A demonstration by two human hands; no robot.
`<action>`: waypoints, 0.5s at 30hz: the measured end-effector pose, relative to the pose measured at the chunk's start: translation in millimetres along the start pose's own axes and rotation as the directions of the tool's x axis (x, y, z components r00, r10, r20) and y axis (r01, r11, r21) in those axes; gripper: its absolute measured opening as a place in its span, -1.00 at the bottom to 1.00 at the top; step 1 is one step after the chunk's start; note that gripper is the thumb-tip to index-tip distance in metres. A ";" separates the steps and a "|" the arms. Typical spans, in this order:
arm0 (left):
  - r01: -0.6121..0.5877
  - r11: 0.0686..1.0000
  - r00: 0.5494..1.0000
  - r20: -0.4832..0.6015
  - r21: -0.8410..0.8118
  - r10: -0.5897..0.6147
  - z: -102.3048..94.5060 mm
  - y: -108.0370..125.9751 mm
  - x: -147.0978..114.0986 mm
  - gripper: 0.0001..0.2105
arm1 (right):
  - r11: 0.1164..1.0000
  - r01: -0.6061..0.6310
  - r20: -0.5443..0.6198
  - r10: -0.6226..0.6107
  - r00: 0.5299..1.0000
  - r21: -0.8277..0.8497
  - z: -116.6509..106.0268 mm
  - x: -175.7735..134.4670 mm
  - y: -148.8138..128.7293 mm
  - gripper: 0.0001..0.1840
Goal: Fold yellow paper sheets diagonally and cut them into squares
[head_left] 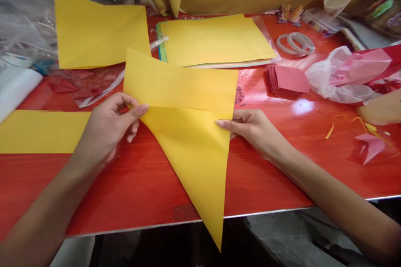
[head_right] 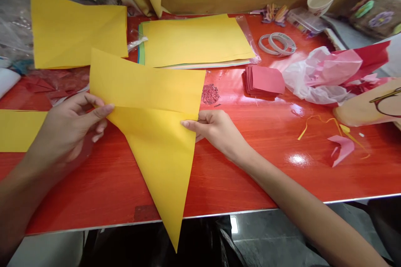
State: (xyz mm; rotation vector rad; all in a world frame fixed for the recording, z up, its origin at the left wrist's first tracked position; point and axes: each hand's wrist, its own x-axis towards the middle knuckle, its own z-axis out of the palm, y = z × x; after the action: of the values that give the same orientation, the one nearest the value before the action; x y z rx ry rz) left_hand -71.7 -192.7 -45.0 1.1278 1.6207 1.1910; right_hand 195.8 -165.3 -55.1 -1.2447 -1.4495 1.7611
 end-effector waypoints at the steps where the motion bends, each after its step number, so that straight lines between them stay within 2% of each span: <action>1: 0.016 1.000 1.000 0.016 -0.017 -0.015 -0.6 0.5 0.5 -0.76 | 1.000 -0.005 -0.002 0.005 1.000 -0.008 0.2 -0.1 -0.5 -0.82; 4: 0.011 0.999 1.000 0.026 -0.046 -0.010 -2.3 2.2 0.8 -0.77 | 1.000 -0.020 -0.019 0.019 1.000 -0.017 0.8 -0.5 -1.0 -0.81; 15: 0.002 1.000 1.000 0.011 0.012 -0.002 -1.8 3.2 0.0 -0.81 | 1.000 -0.013 -0.016 0.013 1.000 0.003 2.1 0.0 -1.0 -0.81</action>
State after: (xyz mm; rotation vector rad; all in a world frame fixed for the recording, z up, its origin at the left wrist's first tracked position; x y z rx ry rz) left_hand -72.7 -192.7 -41.5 1.1377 1.6222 1.1733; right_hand 193.7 -166.0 -54.2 -1.2665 -1.4325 1.7571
